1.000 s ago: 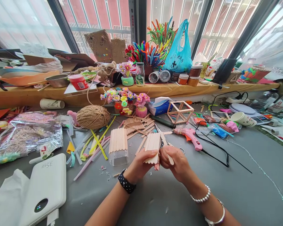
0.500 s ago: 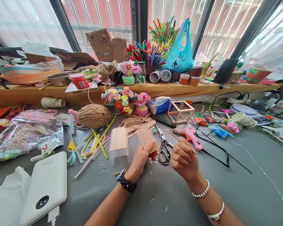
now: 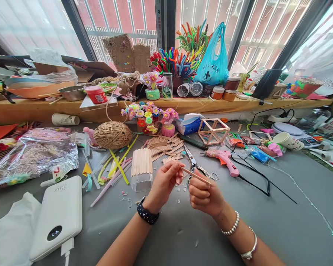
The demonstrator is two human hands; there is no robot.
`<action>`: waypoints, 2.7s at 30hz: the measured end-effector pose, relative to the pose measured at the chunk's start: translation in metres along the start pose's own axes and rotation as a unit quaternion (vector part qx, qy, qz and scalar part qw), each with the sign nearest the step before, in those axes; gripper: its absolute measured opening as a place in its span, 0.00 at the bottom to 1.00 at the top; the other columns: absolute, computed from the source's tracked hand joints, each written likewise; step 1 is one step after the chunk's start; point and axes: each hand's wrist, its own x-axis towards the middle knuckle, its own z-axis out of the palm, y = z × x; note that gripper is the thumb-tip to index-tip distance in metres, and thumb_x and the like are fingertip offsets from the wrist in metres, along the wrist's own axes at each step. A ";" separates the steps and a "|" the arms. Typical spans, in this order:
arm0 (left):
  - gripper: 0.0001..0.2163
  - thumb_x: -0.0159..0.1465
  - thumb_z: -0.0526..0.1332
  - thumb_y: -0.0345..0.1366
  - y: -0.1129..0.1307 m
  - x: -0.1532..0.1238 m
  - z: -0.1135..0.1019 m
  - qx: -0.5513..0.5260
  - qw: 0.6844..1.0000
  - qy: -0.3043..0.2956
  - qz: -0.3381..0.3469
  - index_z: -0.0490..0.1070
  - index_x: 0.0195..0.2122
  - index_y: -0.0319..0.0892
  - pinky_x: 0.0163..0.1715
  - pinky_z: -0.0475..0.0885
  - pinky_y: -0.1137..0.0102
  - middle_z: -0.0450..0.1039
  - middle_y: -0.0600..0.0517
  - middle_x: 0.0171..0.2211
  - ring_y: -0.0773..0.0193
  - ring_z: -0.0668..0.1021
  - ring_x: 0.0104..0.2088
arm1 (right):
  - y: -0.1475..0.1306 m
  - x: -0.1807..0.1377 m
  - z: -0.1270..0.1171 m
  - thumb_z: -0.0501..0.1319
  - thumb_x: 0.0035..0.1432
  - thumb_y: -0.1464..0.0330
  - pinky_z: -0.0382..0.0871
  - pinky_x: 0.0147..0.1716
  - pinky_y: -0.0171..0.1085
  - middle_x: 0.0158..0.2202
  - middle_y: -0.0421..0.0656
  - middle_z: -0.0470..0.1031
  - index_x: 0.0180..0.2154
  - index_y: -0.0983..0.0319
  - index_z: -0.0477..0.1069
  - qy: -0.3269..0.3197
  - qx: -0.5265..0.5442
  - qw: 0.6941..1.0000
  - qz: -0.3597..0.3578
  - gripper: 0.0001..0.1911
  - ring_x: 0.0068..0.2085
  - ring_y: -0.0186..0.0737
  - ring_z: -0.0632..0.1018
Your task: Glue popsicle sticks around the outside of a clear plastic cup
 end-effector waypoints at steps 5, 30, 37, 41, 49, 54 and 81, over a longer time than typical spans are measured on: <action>0.13 0.48 0.66 0.44 0.002 0.002 -0.001 0.064 0.995 0.068 0.030 0.71 0.22 0.37 0.16 0.55 0.78 0.62 0.59 0.14 0.77 0.62 0.14 | -0.004 0.000 0.009 0.55 0.56 0.56 0.45 0.15 0.28 0.13 0.32 0.55 0.20 0.64 0.60 0.277 -0.368 0.885 -0.071 0.21 0.14 0.23 0.54; 0.11 0.48 0.66 0.43 -0.004 0.004 -0.005 0.207 0.978 -0.005 -0.003 0.72 0.20 0.39 0.31 0.64 0.73 0.69 0.54 0.19 0.67 0.69 0.25 | -0.015 -0.006 0.011 0.58 0.54 0.63 0.61 0.22 0.31 0.27 0.40 0.71 0.37 0.62 0.70 0.400 -0.542 0.718 -0.175 0.11 0.24 0.30 0.68; 0.12 0.48 0.65 0.44 -0.004 0.004 -0.005 0.250 0.968 0.001 0.008 0.73 0.21 0.40 0.30 0.65 0.73 0.70 0.54 0.20 0.66 0.70 0.25 | -0.015 -0.005 0.011 0.60 0.52 0.61 0.61 0.23 0.31 0.27 0.41 0.71 0.34 0.62 0.74 0.392 -0.517 0.737 -0.189 0.12 0.24 0.30 0.67; 0.11 0.51 0.64 0.42 -0.003 0.004 -0.004 0.293 0.956 -0.019 0.018 0.72 0.19 0.39 0.28 0.63 0.74 0.68 0.54 0.20 0.68 0.68 0.24 | -0.015 -0.006 0.013 0.61 0.51 0.61 0.60 0.23 0.31 0.25 0.39 0.69 0.30 0.62 0.74 0.401 -0.531 0.721 -0.193 0.11 0.23 0.29 0.65; 0.12 0.52 0.62 0.43 -0.003 0.003 -0.004 0.333 0.942 -0.036 0.032 0.71 0.20 0.39 0.27 0.62 0.74 0.68 0.53 0.19 0.67 0.68 0.24 | -0.017 -0.006 0.017 0.62 0.50 0.61 0.60 0.23 0.31 0.23 0.38 0.68 0.27 0.62 0.74 0.405 -0.542 0.716 -0.172 0.11 0.22 0.28 0.66; 0.13 0.53 0.61 0.43 -0.003 0.003 -0.004 0.341 0.939 -0.048 0.030 0.71 0.20 0.39 0.27 0.61 0.74 0.67 0.54 0.19 0.67 0.67 0.24 | -0.017 -0.006 0.019 0.61 0.50 0.61 0.61 0.23 0.32 0.21 0.38 0.67 0.28 0.62 0.73 0.400 -0.553 0.710 -0.173 0.10 0.22 0.30 0.67; 0.13 0.55 0.61 0.44 -0.014 0.006 -0.010 0.224 0.970 -0.088 -0.041 0.70 0.24 0.38 0.31 0.60 0.74 0.66 0.55 0.23 0.69 0.66 0.27 | -0.003 0.003 0.011 0.68 0.39 0.63 0.53 0.19 0.27 0.16 0.35 0.65 0.22 0.65 0.72 0.488 -0.358 0.767 -0.215 0.11 0.18 0.23 0.60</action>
